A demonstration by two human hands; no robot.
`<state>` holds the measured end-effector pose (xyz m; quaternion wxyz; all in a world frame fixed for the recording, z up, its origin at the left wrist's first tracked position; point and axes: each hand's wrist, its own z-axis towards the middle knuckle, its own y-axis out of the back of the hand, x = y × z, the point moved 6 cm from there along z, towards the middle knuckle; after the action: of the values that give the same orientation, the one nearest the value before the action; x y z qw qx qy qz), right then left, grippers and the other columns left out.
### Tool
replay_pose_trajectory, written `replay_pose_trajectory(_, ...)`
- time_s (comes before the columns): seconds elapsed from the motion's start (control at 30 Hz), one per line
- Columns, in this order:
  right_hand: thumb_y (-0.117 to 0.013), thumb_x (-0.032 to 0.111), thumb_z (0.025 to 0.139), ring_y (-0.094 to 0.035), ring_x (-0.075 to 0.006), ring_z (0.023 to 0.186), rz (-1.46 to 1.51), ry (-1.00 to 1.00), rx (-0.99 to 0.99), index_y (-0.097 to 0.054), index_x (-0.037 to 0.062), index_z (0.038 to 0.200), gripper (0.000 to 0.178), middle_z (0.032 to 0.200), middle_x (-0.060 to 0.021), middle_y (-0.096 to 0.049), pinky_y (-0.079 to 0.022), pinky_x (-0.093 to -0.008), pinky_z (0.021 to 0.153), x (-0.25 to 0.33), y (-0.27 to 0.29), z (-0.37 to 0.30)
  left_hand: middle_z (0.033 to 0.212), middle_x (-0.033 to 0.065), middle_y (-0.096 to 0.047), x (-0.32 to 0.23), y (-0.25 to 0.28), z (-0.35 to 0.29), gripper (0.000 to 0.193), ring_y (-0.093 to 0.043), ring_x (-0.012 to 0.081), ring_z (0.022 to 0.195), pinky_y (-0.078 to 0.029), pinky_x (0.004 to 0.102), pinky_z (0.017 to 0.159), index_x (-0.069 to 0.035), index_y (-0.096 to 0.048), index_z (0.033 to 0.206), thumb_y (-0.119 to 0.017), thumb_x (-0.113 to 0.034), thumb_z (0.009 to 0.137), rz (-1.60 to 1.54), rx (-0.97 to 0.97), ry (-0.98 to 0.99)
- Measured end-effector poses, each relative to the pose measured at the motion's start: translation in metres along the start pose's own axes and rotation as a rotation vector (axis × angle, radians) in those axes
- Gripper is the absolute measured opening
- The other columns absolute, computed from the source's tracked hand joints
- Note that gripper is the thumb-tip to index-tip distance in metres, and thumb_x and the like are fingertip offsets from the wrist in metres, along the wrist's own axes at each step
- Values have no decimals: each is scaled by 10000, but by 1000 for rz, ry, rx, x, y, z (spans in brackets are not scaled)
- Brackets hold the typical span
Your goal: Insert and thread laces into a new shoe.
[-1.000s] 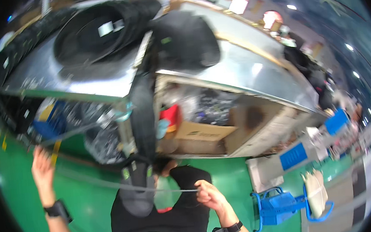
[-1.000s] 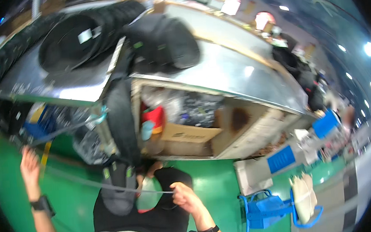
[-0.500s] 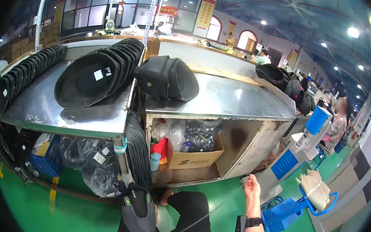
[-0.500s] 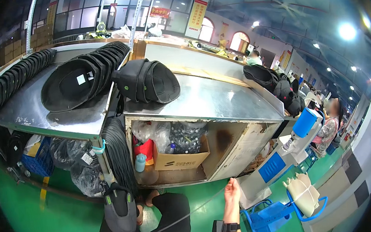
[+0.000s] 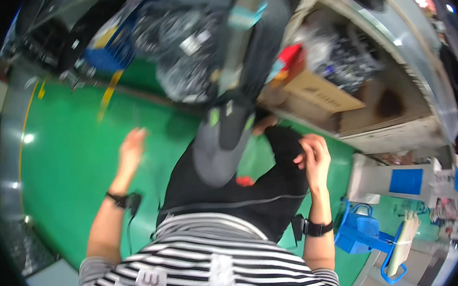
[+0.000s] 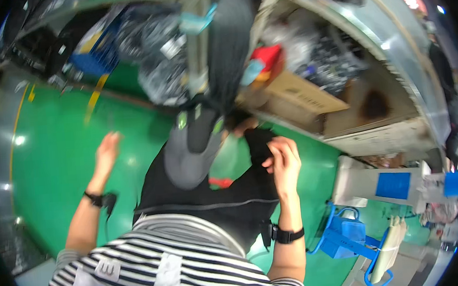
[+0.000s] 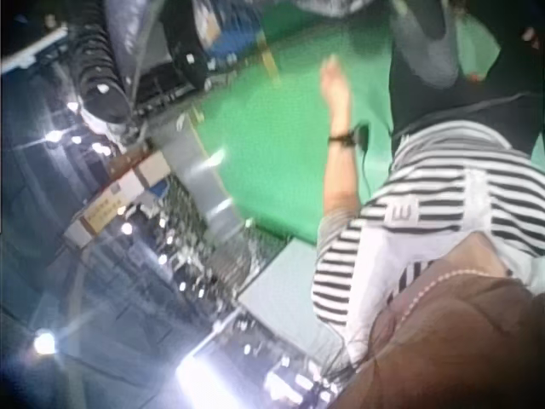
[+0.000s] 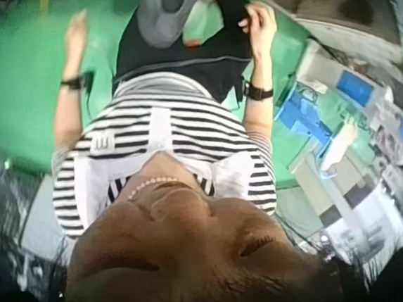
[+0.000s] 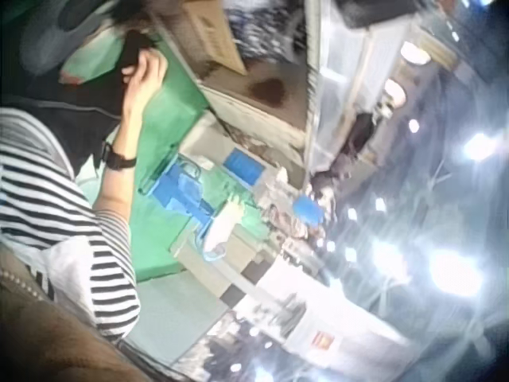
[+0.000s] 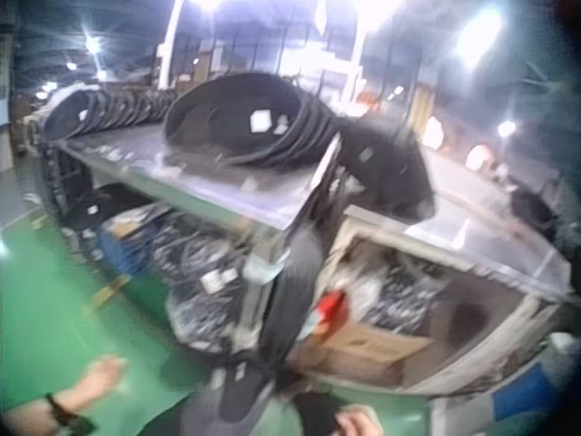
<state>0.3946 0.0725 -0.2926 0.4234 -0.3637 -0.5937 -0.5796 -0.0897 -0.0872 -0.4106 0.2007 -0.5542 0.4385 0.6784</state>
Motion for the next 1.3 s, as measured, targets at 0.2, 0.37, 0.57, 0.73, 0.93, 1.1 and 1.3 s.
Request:
replay_pose_trajectory(0.2,-521,62,968,-579,-98,587,126,-130,507,-553,12,1222,261,827,-67,-646,-472,-254,533,-15,-139,-40,732,33,-547,-146,-122,-47,213,-526,147,632,-439,302,586,-44,-616,987,-542,-244,982,201,291,-538)
replay_pose_trajectory(0.37,-541,27,945,-603,-116,538,334,-391,428,-443,-57,1255,336,848,-106,-688,-450,-251,465,-36,-141,-58,842,101,-613,-143,-124,-62,111,-613,277,751,-472,347,657,-17,-616,963,-614,-114,910,389,428,-76)
replay_pose_trajectory(0.57,-616,42,901,-586,-99,502,112,-341,527,-569,-28,1115,230,722,-88,-689,-453,-261,472,-34,-154,-49,857,98,-609,-137,-116,-53,85,-601,264,735,-464,345,640,-36,-627,905,-628,-121,898,257,306,-329)
replay_pose_trajectory(0.73,-604,50,911,-636,-102,610,51,-206,494,-618,-35,1066,177,767,-86,-695,-506,-245,569,-32,-159,-44,819,93,-576,-134,-127,-52,76,-569,201,694,-448,306,627,-13,-627,900,-643,-84,880,481,497,94)
replay_pose_trajectory(0.93,-541,33,954,-665,-116,706,354,-319,487,-589,-40,1167,231,873,-88,-682,-548,-249,636,-45,-153,-46,582,-6,-442,-141,-118,-51,97,-391,77,517,-323,261,500,-25,-629,891,-644,-119,905,190,309,-158)
replay_pose_trajectory(1.1,-607,56,922,-634,-90,638,382,-428,474,-656,-39,983,123,747,-59,-669,-515,-237,589,-46,-168,-47,577,-37,-354,-118,-104,-54,95,-304,54,534,-283,243,498,-18,-631,901,-642,-112,909,263,241,66)
replay_pose_trajectory(1.3,-687,101,854,-565,-100,539,116,-252,448,-666,6,855,97,586,-52,-604,-461,-260,547,-48,-182,-32,655,15,-533,-123,-105,-56,98,-443,113,552,-326,272,501,-16,-650,864,-662,-111,880,279,162,-91)
